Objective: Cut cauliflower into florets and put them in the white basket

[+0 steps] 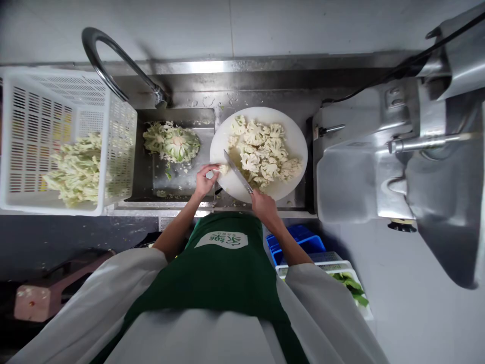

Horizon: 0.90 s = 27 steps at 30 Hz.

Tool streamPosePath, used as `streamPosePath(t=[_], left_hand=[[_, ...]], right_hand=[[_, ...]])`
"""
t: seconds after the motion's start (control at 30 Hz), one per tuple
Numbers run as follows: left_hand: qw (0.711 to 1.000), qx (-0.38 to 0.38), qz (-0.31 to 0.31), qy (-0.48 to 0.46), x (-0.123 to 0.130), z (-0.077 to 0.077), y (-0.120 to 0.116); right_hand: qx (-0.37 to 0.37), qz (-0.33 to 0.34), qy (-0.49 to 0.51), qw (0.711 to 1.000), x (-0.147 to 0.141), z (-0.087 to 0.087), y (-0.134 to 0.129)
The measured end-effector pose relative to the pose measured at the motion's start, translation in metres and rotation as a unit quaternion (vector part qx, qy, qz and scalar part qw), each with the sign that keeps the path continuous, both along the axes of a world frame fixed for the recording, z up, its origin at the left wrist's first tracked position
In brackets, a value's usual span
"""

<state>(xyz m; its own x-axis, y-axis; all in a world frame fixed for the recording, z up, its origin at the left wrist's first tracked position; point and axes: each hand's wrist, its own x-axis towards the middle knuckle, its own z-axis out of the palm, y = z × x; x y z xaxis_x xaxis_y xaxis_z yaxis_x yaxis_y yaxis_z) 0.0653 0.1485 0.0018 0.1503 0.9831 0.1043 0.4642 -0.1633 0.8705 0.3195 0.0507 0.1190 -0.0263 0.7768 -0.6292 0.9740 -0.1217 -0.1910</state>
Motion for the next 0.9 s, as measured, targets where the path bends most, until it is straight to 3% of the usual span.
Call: streamPosePath(t=[0.17,0.47,0.7,0.9], left_hand=[[0.998,0.046,-0.024,0.038,0.001,0.001,0.009],[0.998,0.032,-0.042,0.020,0.025,-0.001,-0.010],[0.996,0.046,-0.072,0.019,0.026,0.003,-0.008],[0.997,0.027,-0.076,0.015,0.024,0.007,-0.008]], right_hand=[[-0.014,0.005,-0.001,1.000,0.006,-0.002,-0.020],[-0.014,0.035,-0.023,0.999,0.008,0.008,-0.031],[-0.007,0.100,-0.010,0.995,0.015,0.022,-0.024],[-0.020,0.104,-0.021,0.994,0.008,0.010,-0.002]])
